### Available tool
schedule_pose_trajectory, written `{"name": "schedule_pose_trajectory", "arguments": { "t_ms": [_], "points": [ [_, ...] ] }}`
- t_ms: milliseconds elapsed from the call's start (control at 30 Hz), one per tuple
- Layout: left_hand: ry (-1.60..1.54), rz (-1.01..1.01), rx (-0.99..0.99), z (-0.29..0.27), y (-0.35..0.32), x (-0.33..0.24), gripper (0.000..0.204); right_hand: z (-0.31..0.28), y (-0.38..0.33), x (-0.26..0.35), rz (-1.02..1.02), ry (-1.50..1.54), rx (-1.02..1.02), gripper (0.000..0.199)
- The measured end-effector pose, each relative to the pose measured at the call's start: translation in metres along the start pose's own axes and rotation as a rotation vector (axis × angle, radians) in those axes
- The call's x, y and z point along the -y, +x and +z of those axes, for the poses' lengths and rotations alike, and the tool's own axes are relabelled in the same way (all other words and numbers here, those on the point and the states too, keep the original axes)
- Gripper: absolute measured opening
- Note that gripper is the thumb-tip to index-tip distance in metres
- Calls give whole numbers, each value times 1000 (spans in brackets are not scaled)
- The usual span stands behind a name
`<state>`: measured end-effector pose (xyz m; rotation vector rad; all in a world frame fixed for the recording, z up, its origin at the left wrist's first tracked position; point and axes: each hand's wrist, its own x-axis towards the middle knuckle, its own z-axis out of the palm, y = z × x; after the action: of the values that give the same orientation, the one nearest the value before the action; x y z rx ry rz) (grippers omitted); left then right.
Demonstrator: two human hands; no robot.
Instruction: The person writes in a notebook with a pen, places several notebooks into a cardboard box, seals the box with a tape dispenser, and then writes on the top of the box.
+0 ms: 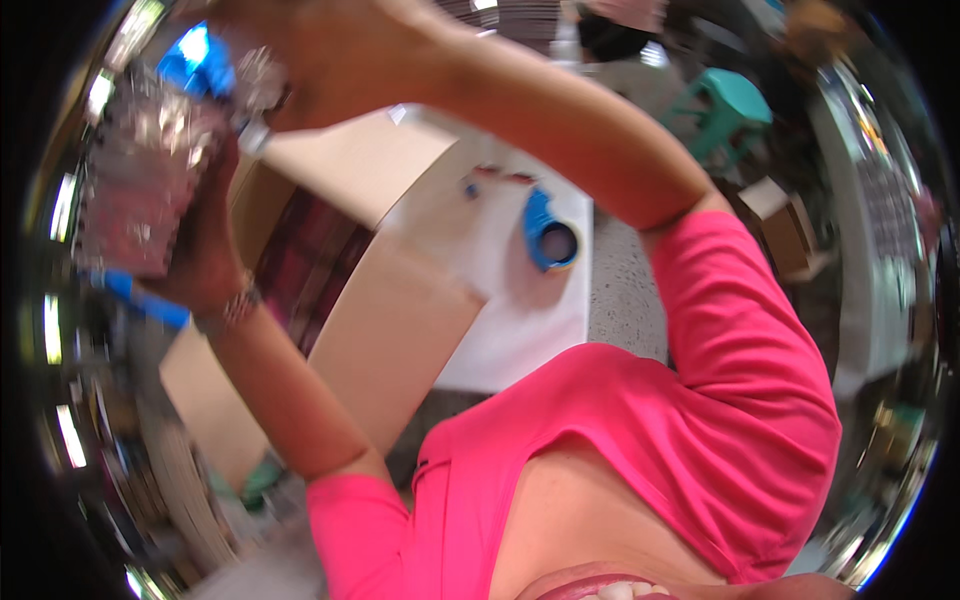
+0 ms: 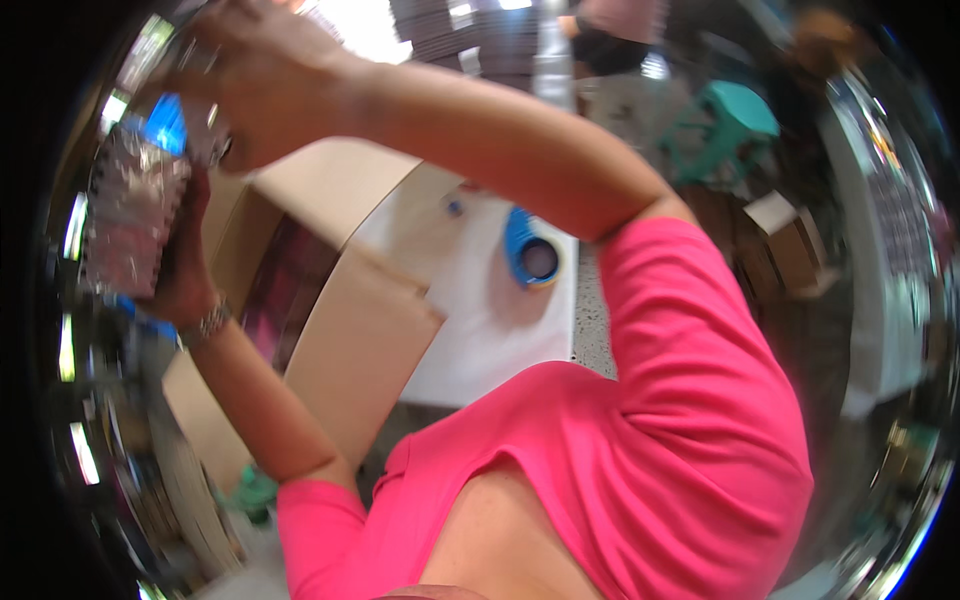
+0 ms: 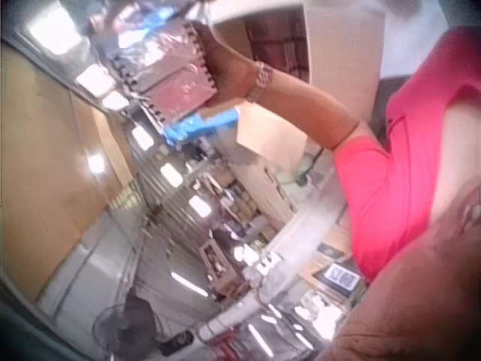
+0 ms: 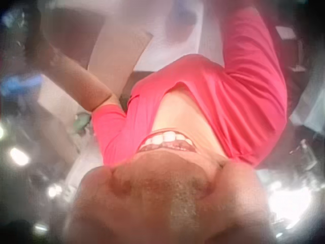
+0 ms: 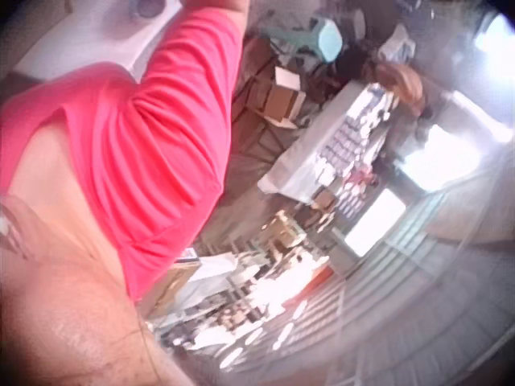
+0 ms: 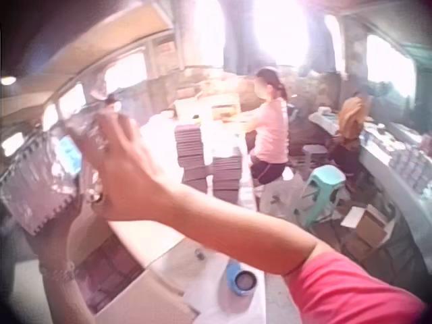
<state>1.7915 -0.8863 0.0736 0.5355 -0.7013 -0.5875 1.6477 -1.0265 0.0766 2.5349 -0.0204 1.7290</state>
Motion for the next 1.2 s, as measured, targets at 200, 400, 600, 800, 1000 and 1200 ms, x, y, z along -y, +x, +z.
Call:
{"name": "schedule_pose_trajectory", "arguments": {
  "t_ms": [200,400,600,800,1000,1200],
  "points": [
    [-51,132,2,-62,-50,-120,67,70,5,96,325,292,234,75],
    [-9,153,52,-105,-96,-192,69,122,-36,192,270,291,1281,87],
    [-342,5,341,-156,-114,-208,70,185,-38,184,488,395,1851,70],
    [-148,22,-28,-140,-127,-186,68,209,-64,178,1126,1158,1799,47],
    [-181,33,-101,-150,-131,-185,68,173,-64,185,461,789,1624,46],
    [-148,-20,-72,-133,-111,-166,68,205,-72,187,405,903,2283,38]
  ]
}}
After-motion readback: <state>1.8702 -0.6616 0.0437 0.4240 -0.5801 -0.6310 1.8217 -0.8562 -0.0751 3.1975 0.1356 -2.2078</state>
